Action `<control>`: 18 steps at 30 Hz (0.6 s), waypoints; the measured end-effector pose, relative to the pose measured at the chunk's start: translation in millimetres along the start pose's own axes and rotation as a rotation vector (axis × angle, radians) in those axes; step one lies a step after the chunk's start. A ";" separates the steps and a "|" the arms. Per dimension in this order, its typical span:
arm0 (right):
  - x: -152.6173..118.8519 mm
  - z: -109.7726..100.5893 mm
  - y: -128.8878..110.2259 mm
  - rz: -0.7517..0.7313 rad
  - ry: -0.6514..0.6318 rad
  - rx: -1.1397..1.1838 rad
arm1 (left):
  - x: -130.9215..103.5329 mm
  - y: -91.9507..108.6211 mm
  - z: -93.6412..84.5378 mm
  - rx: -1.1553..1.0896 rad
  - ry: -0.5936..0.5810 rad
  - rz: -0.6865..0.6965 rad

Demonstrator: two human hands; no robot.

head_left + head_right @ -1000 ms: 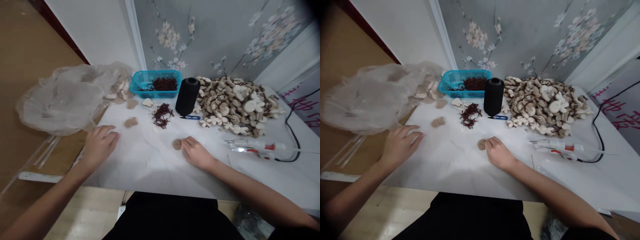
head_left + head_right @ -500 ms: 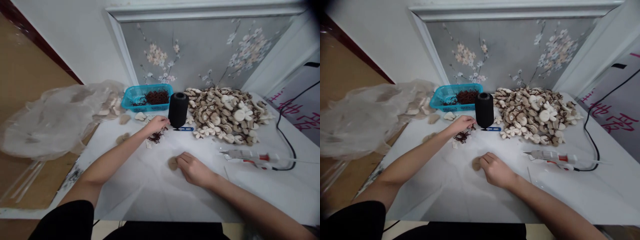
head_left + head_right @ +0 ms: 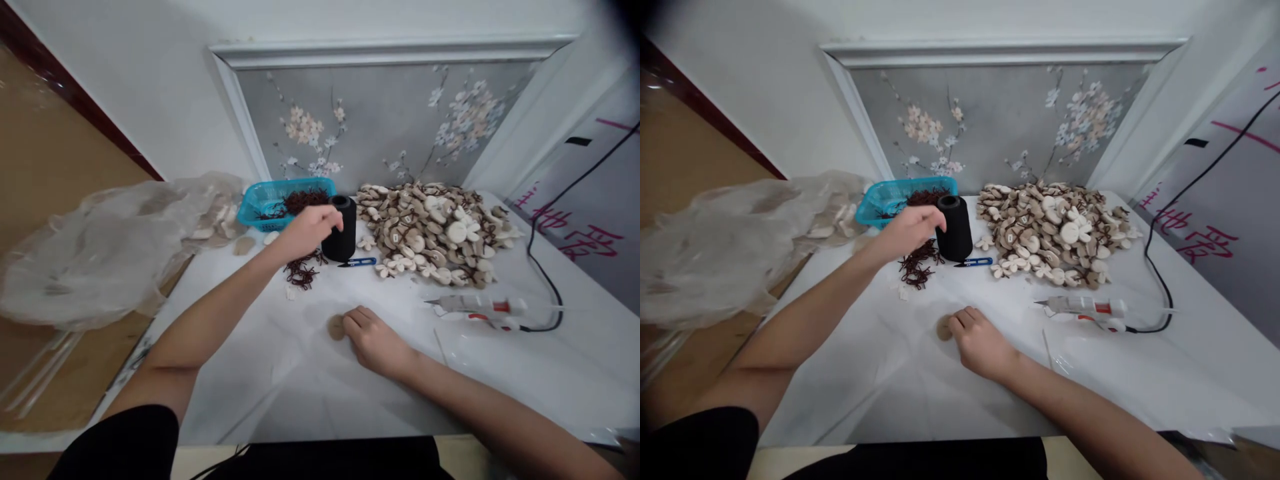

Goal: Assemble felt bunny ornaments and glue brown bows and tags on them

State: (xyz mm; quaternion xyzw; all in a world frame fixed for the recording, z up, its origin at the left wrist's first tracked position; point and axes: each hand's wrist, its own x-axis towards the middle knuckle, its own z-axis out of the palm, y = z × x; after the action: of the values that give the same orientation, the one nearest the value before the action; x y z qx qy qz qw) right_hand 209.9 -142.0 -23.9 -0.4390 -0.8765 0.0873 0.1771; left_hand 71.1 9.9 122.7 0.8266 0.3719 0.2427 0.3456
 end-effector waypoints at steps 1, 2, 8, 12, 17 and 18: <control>0.3 0.3 0.7 -0.002 0.005 0.002 | -4.5 2.6 6.3 0.170 -0.050 0.044; 0.5 0.3 1.4 -0.005 0.009 0.004 | -9.8 3.8 12.5 0.339 -0.119 0.072; 1.3 -2.3 2.3 0.002 0.015 0.008 | -36.7 -27.6 32.1 0.935 -0.521 0.084; 2.1 -3.1 1.8 0.002 0.007 0.009 | -27.6 -66.3 30.9 0.943 -0.550 0.071; 3.0 -1.2 1.8 -0.012 0.020 0.002 | 7.9 -83.5 44.1 0.900 -0.475 0.133; 2.9 -0.9 1.9 -0.013 0.023 -0.001 | 16.8 -83.2 49.4 0.912 -0.439 0.127</control>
State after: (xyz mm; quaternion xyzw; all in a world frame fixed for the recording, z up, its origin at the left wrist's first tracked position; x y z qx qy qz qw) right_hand 210.0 -138.5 -23.0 -0.4345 -0.8773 0.0805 0.1875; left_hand 76.6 44.0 30.7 0.9459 0.3076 -0.1030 0.0040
